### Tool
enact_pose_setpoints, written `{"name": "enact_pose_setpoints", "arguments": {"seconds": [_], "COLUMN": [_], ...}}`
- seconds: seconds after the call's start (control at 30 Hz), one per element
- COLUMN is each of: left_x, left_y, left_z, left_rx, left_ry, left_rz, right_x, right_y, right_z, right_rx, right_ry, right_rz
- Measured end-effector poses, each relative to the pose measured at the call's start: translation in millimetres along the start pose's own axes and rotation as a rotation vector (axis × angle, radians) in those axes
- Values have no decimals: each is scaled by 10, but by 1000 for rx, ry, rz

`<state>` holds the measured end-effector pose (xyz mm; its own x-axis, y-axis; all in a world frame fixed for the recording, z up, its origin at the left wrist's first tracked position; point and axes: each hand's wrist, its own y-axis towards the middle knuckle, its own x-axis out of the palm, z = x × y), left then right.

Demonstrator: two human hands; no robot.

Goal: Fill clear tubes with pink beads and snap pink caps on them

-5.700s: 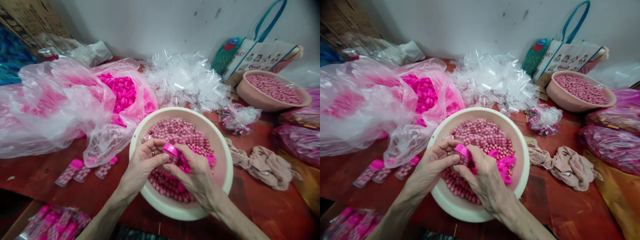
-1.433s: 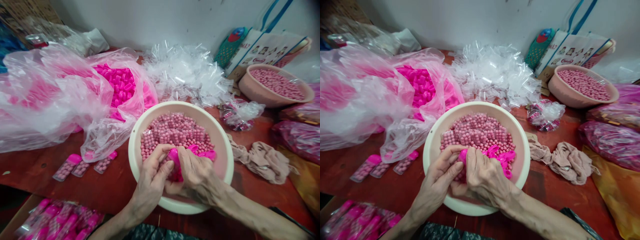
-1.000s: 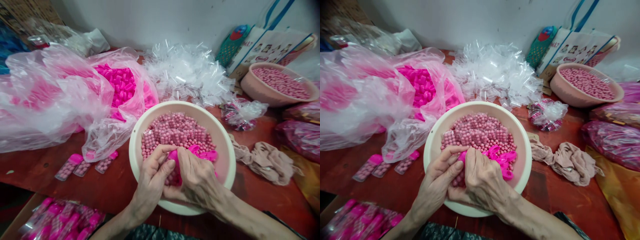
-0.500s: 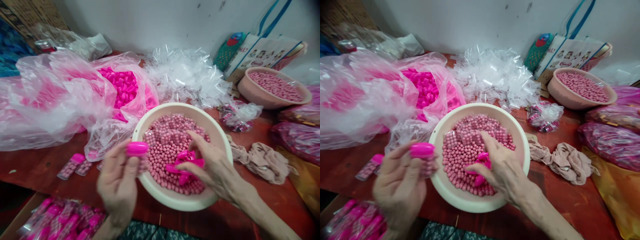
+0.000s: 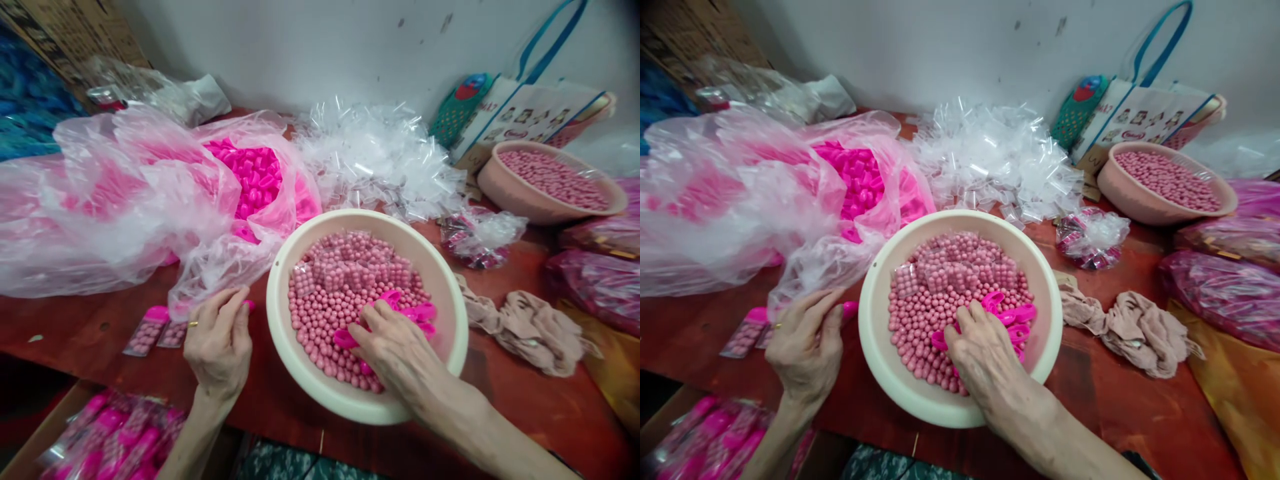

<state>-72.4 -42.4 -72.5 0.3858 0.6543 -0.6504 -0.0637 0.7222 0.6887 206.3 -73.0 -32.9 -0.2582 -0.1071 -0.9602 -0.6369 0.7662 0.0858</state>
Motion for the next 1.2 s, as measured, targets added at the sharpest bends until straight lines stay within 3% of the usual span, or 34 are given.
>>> {"name": "enact_pose_setpoints", "arguments": {"seconds": [0.07, 0.13, 0.23, 0.3, 0.37, 0.57, 0.73, 0.83, 0.9, 1.1, 1.2], "left_x": [-35, -29, 85, 205, 316, 413, 335, 244, 187, 130, 120], "left_y": [223, 455, 740, 848, 890, 855, 837, 824, 807, 720, 686], "left_z": [203, 407, 644, 730, 767, 785, 801, 823, 852, 964, 982], "left_rx": [88, 223, 404, 496, 559, 602, 607, 475, 313, -521, -785], "left_ry": [-64, -94, -44, 34, 83, 59, -42, -313, -556, -1218, -1435], "left_rz": [45, -42, -361, -562, -685, -741, -758, -802, -816, -760, -782], "right_x": [43, 59, 18, -52, -137, -231, -135, -129, -136, -126, -141], "right_y": [-61, -37, 123, 258, 359, 371, 376, 400, 414, 463, 499], "right_z": [8, 24, 48, 62, 75, 103, 113, 110, 98, -5, -63], "right_rx": [-25, -40, -24, 79, 180, 444, 494, 501, 502, 532, 520], "right_ry": [27, 42, 108, 201, 314, 898, 1126, 1217, 1244, 1364, 1313], "right_rz": [15, 17, 22, 57, 106, 260, 364, 375, 384, 379, 390]}}
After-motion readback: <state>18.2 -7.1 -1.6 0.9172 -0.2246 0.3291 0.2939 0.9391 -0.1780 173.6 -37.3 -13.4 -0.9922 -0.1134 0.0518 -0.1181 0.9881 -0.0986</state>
